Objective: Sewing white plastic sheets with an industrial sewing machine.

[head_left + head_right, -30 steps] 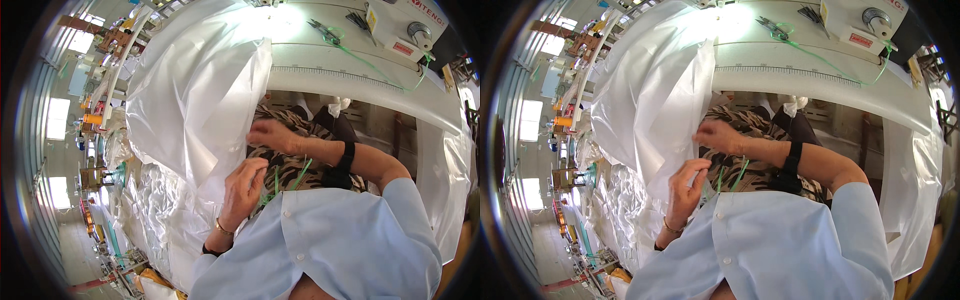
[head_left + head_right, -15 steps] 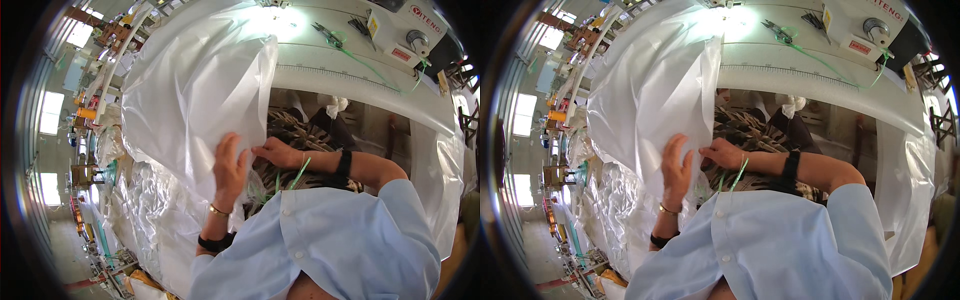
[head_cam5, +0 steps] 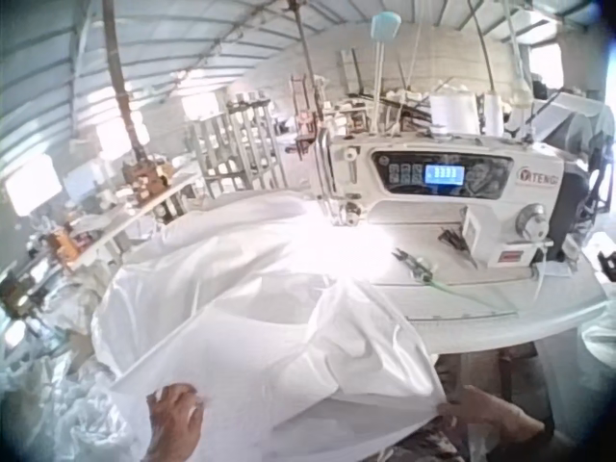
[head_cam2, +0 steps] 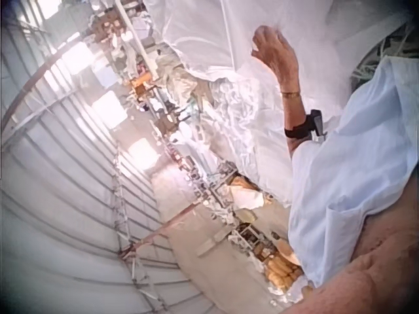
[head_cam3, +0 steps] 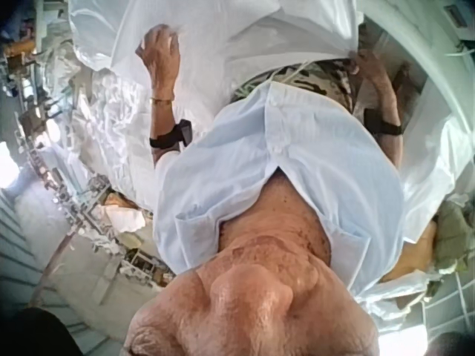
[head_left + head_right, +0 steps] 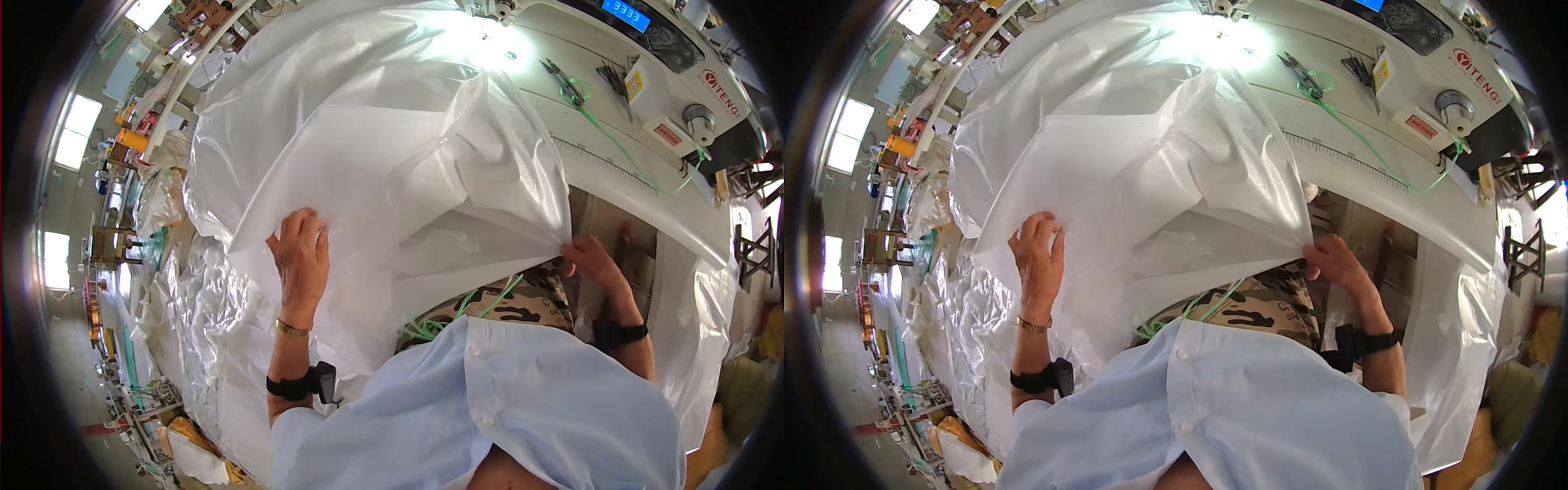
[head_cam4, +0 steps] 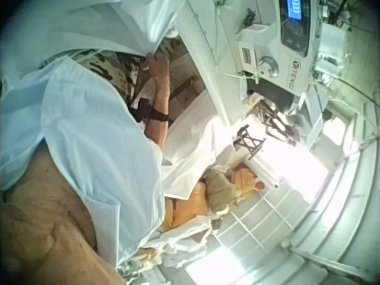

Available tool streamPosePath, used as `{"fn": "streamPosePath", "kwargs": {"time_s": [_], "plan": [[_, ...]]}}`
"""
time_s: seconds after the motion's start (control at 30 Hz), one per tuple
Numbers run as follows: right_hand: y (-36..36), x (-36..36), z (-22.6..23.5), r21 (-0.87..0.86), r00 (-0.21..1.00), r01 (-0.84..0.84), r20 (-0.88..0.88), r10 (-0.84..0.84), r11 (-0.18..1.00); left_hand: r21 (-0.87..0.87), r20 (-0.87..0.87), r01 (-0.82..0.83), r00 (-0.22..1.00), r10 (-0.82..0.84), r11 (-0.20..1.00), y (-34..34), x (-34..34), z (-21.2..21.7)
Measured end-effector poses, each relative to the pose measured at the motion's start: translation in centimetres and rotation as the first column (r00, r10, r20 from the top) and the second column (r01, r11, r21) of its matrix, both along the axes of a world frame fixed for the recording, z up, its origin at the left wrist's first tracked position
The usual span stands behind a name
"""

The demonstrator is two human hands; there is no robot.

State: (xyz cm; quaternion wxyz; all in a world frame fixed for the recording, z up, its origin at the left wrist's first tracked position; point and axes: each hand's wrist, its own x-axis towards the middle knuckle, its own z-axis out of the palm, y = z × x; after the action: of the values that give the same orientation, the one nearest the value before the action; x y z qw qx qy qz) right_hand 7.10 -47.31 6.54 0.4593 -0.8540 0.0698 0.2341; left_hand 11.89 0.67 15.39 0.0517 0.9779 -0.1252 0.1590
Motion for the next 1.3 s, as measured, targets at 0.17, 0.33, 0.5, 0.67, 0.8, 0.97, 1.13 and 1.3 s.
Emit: {"fn": "streamPosePath", "kwargs": {"time_s": [0.17, 0.33, 0.5, 0.67, 0.8, 0.97, 1.13, 1.3], "plan": [[7.5, 0.4, 12.1, -0.291, 0.856, 0.001, 0.494, 0.150, 0.957, -0.463, -0.062, -0.056, 0.998, 0.031, 0.884, 0.1, -3.5, 2.4], [12.9, 3.6, 14.0, 0.276, 0.871, -0.243, 0.484, 0.084, 0.930, -0.468, 0.043, 0.043, 0.999, -0.025, 0.883, -0.9, -6.3, 5.9], [18.9, 8.8, 10.7, 0.621, 0.970, -0.060, 0.222, -0.101, 0.782, -0.490, 0.027, 0.126, 0.991, -0.129, 0.863, -1.6, -8.3, 7.6], [20.4, 8.1, 8.5, 0.799, 1.000, -0.009, 0.000, 0.015, 0.601, -0.447, 0.032, 0.250, 0.964, -0.264, 0.859, -0.6, -10.5, 9.4], [18.5, 6.3, 7.4, 0.912, 0.998, 0.057, -0.065, 0.008, 0.405, -0.313, -0.125, 0.155, 0.971, -0.202, 0.937, 0.8, -11.5, 9.4], [16.8, 4.9, 8.0, 0.960, 0.986, -0.048, 0.001, 0.165, 0.277, -0.390, -0.502, 0.008, 0.837, -0.220, 0.921, 2.7, -14.5, 4.4], [15.8, 4.3, 6.9, 0.969, 0.975, -0.009, -0.046, 0.215, 0.248, -0.241, -0.500, 0.153, 0.827, -0.258, 0.958, 0.5, -13.4, 5.7], [15.6, 3.4, 6.9, 0.971, 0.973, -0.005, -0.051, 0.226, 0.238, -0.499, -0.390, -0.003, 0.894, -0.222, 0.867, -0.2, -10.4, 10.9]]}}
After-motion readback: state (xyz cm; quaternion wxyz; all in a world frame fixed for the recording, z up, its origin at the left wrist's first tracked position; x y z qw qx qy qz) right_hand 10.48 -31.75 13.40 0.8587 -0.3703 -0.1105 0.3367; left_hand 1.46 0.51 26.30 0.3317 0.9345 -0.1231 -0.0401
